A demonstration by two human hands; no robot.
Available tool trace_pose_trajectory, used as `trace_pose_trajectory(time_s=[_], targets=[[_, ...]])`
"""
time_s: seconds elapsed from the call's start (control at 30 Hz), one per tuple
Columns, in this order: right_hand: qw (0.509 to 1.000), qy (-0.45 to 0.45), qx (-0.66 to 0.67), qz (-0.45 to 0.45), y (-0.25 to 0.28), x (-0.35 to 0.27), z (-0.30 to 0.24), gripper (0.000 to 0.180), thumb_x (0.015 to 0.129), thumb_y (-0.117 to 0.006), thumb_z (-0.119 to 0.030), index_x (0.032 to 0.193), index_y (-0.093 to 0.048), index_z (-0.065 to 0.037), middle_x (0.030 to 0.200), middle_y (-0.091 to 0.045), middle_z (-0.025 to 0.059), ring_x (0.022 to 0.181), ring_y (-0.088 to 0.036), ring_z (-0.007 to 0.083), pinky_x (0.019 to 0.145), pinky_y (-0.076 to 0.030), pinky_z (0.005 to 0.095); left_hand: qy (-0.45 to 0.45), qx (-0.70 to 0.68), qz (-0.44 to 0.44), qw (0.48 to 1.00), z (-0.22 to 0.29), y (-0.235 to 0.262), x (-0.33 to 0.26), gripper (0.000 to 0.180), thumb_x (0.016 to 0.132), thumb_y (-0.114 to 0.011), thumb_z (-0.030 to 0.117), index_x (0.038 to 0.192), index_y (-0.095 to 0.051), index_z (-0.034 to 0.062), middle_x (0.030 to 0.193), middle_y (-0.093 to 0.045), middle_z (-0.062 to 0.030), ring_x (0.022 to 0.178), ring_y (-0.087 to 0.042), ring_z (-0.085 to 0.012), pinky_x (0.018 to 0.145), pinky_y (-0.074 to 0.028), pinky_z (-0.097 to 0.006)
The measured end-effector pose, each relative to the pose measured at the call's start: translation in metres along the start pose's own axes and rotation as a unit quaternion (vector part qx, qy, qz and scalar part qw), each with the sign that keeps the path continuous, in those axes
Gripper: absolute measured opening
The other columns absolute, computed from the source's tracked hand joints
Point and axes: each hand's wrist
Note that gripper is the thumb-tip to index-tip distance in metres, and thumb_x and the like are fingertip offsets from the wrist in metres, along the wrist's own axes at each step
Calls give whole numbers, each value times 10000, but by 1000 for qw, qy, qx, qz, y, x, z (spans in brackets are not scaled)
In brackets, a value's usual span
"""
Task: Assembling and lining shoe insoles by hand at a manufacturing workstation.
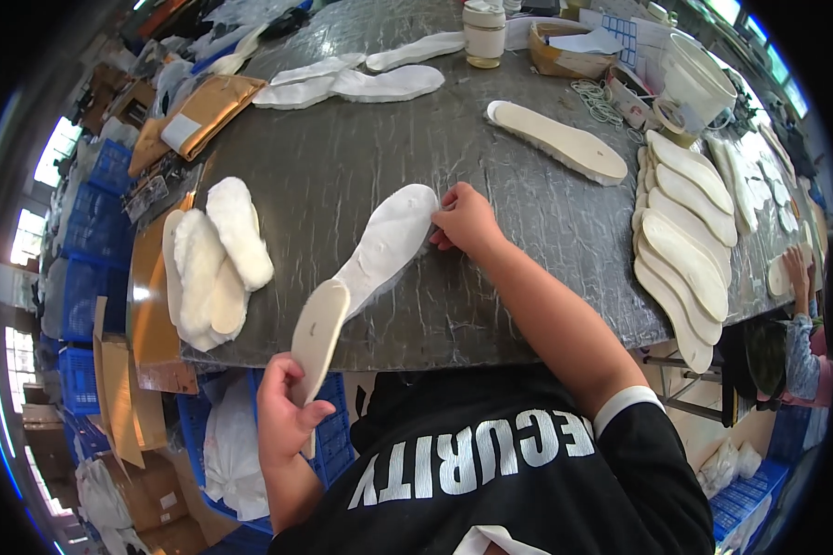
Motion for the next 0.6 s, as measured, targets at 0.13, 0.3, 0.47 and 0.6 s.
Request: trace_pose_trajectory(time_s=[0.13,0.3,0.47,0.6], targets=[[1000,3,21,1,15,-14,9,165,815,-603,28,950,-509,15,791,-618,111,573,-657,194,481,-527,311,-14,23,-69,997,-2,-11,10,830,604,-822,651,1020,-474,24,1032,-516,-62,925,-486,-153,859,-434,-291],[999,-30,41,17,69,-89,29,133,812,-619,37,872,-514,-19,686,-586,62,540,-616,155,465,-499,287,-49,88,-211,972,1,-3,10,719,571,-910,379,1055,-495,46,1119,-487,-117,1009,-499,-242,904,-430,-339],[993,-89,36,64,123,-146,59,138,825,-632,25,874,-517,-33,669,-592,45,533,-611,135,468,-496,270,-58,107,-292,949,10,-19,26,704,514,-869,222,1091,-506,46,1142,-475,-130,1039,-499,-271,939,-414,-336],[991,-66,73,87,144,-163,66,73,882,-570,-14,947,-545,9,768,-619,81,568,-639,143,485,-517,274,-83,65,-361,927,25,-41,47,769,507,-888,228,1134,-484,38,1148,-475,-135,1046,-500,-269,948,-407,-343]])
Point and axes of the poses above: each hand's wrist, its own x-axis towards the middle knuckle, its own y-axis out of the back of the hand, z = x × y
